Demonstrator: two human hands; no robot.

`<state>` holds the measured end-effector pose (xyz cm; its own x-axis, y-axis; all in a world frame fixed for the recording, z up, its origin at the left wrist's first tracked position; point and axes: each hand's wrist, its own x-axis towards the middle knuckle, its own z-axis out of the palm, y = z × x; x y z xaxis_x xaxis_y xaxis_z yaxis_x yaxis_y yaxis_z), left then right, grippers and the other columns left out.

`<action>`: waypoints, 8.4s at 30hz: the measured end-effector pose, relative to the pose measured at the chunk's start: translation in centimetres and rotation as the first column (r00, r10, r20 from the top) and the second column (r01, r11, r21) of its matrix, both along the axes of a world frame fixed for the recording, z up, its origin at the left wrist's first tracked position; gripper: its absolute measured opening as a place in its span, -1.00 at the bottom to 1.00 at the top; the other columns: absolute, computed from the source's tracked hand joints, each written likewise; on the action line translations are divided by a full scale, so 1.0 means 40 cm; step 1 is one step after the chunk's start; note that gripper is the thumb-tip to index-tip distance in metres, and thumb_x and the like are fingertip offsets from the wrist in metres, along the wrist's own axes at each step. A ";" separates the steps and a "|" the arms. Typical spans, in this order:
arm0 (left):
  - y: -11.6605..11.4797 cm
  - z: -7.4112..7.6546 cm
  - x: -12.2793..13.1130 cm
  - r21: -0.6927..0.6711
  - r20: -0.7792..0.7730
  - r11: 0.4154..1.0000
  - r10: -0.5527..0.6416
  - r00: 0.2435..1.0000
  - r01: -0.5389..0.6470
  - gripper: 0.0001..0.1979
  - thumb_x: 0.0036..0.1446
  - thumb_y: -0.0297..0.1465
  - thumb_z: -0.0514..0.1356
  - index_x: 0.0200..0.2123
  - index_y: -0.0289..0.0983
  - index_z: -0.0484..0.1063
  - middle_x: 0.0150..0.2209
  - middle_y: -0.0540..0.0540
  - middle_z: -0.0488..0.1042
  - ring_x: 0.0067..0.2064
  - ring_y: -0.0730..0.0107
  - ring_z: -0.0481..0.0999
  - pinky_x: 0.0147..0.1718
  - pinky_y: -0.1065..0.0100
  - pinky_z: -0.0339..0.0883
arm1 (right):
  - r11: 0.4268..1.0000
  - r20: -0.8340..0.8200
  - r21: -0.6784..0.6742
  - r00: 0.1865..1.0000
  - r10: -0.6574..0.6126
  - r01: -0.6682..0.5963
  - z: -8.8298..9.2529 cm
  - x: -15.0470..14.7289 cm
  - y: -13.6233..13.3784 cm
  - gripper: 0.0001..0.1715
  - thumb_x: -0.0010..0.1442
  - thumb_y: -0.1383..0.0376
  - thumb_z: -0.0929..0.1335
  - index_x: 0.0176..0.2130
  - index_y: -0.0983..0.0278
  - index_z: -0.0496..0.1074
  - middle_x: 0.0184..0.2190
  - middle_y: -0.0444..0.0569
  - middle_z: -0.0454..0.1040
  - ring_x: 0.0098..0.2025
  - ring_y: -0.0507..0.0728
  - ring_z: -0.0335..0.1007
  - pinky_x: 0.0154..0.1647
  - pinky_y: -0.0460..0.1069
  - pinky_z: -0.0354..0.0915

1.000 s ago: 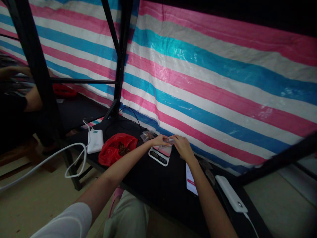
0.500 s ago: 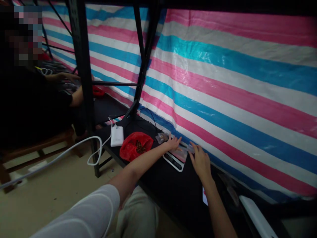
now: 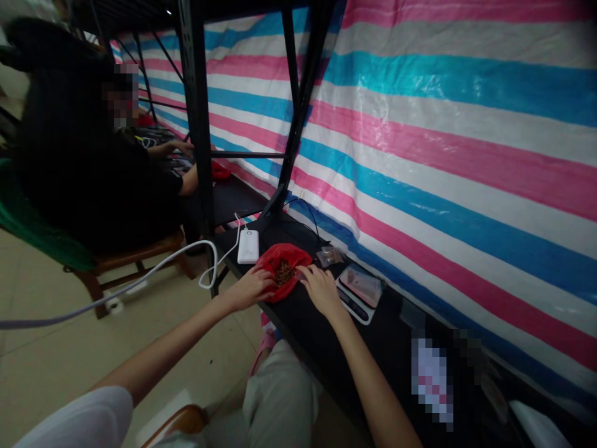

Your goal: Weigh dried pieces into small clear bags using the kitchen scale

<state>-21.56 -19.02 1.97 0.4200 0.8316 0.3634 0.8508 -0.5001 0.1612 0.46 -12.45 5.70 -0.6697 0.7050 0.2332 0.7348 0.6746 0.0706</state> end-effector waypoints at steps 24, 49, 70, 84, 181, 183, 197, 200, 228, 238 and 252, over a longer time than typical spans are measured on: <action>-0.084 -0.140 0.043 0.055 0.412 0.827 0.492 0.767 -0.560 -0.59 0.05 -0.25 0.15 -0.01 -0.21 0.27 -0.15 -0.15 0.35 -0.09 0.15 0.29 -0.05 0.05 0.13 | 0.983 0.318 0.051 0.936 0.150 -0.175 -0.019 -0.124 0.015 -0.59 0.16 0.44 0.17 0.01 0.25 0.25 -0.19 0.08 0.41 -0.18 0.17 0.28 -0.10 0.08 0.02; 0.006 -0.104 0.078 -0.271 0.864 0.861 0.415 0.286 -0.432 -0.76 0.07 -0.42 0.03 -0.18 -0.31 0.36 -0.21 -0.12 0.47 -0.19 0.28 0.45 -0.16 0.29 0.28 | 0.978 0.011 -0.143 0.988 0.154 -0.151 -0.050 -0.132 -0.013 -0.63 0.14 0.47 0.18 -0.04 0.30 0.26 -0.15 0.04 0.43 -0.08 0.11 0.30 -0.10 0.01 0.10; 0.106 -0.148 0.043 -0.413 0.905 0.886 0.372 -0.208 -0.212 -0.70 -0.08 -0.34 0.11 -0.22 -0.34 0.33 -0.25 -0.13 0.45 -0.23 0.32 0.45 -0.24 0.32 0.32 | 0.661 -0.806 -0.586 0.422 -0.416 -0.468 -0.196 -0.142 0.082 -0.53 -0.21 0.25 0.42 -0.23 0.31 0.36 -0.15 0.10 0.46 -0.12 0.14 0.40 -0.11 0.05 0.32; -0.029 0.090 0.126 0.144 0.621 0.888 0.264 0.738 -0.438 -0.79 0.13 -0.46 -0.01 -0.16 -0.20 0.31 0.01 -0.13 0.23 0.05 0.20 0.20 0.02 0.13 0.09 | 0.826 -0.874 -0.485 0.178 -0.451 -0.286 -0.099 0.132 0.064 -0.46 -0.06 0.14 0.39 -0.07 0.24 0.33 -0.04 0.05 0.40 -0.01 0.20 0.32 0.04 0.15 0.20; 0.341 0.126 0.014 -0.142 -0.284 0.948 -0.316 0.905 0.286 -0.81 0.17 -0.51 -0.05 -0.20 -0.35 0.30 -0.22 -0.20 0.41 -0.18 0.31 0.41 -0.22 0.36 0.18 | 0.980 0.006 -0.177 0.996 -0.091 0.090 -0.080 -0.072 -0.015 -0.59 0.18 0.44 0.18 0.04 0.27 0.16 -0.08 0.07 0.32 -0.18 0.11 0.36 -0.16 -0.03 0.20; 0.345 0.123 0.015 -0.203 -0.237 0.952 -0.273 0.932 0.228 -0.80 0.17 -0.46 -0.03 -0.15 -0.35 0.26 -0.26 -0.20 0.43 -0.21 0.29 0.44 -0.27 0.38 0.19 | 0.985 0.107 -0.137 0.990 -0.094 0.108 -0.066 -0.078 -0.002 -0.58 0.16 0.49 0.15 0.03 0.31 0.17 -0.10 0.11 0.32 -0.19 0.13 0.36 -0.16 0.00 0.19; 0.324 0.089 -0.008 -0.162 0.001 0.981 -0.111 0.994 0.110 -0.55 0.01 -0.64 -0.06 -0.03 -0.23 0.28 -0.12 -0.17 0.29 -0.12 0.29 0.37 -0.16 0.35 0.21 | 0.971 0.082 -0.024 0.968 -0.236 0.239 -0.013 -0.145 -0.052 -0.73 0.09 0.26 0.30 -0.20 0.35 0.34 -0.28 0.11 0.44 -0.24 0.22 0.39 -0.21 0.08 0.18; 0.330 0.095 -0.010 -0.233 -0.044 0.972 -0.039 0.998 0.028 -0.69 -0.02 -0.60 -0.02 -0.22 -0.34 0.39 -0.17 -0.21 0.28 -0.13 0.26 0.33 -0.12 0.32 0.20 | 0.944 0.095 -0.076 0.945 -0.313 0.320 -0.013 -0.172 -0.078 -0.76 0.09 0.28 0.30 -0.23 0.37 0.38 -0.32 0.14 0.46 -0.26 0.22 0.41 -0.24 0.07 0.19; 0.259 0.060 0.013 -0.254 -0.181 0.891 0.339 0.923 -0.377 -0.68 0.16 -0.51 -0.10 -0.22 -0.39 0.44 -0.24 -0.31 0.48 -0.16 0.18 0.48 -0.21 0.26 0.34 | 0.877 0.070 -0.052 0.878 -0.473 0.477 -0.051 -0.205 -0.048 -0.62 0.17 0.53 0.10 -0.20 0.35 0.41 -0.32 0.16 0.48 -0.23 0.19 0.39 -0.30 0.02 0.15; 0.289 0.123 0.046 -0.295 -0.076 0.908 0.289 0.954 -0.298 -0.70 0.12 -0.39 -0.02 -0.13 -0.19 0.43 -0.18 -0.12 0.49 -0.13 0.27 0.46 -0.19 0.35 0.32 | 0.855 -0.049 -0.158 0.861 -0.506 0.494 -0.049 -0.190 -0.046 -0.79 0.11 0.36 0.29 -0.18 0.29 0.36 -0.31 0.07 0.49 -0.25 0.16 0.42 -0.18 0.05 0.06; 0.275 0.169 0.090 -0.296 -0.029 0.914 0.282 0.959 -0.277 -0.68 0.08 -0.30 0.00 -0.17 -0.17 0.47 -0.21 -0.14 0.50 -0.15 0.23 0.48 -0.23 0.34 0.33 | 0.846 -0.211 -0.247 0.826 -0.523 0.473 -0.090 -0.177 -0.036 -0.70 0.08 0.26 0.34 -0.14 0.20 0.33 -0.27 -0.04 0.50 -0.21 0.13 0.41 -0.21 0.01 0.01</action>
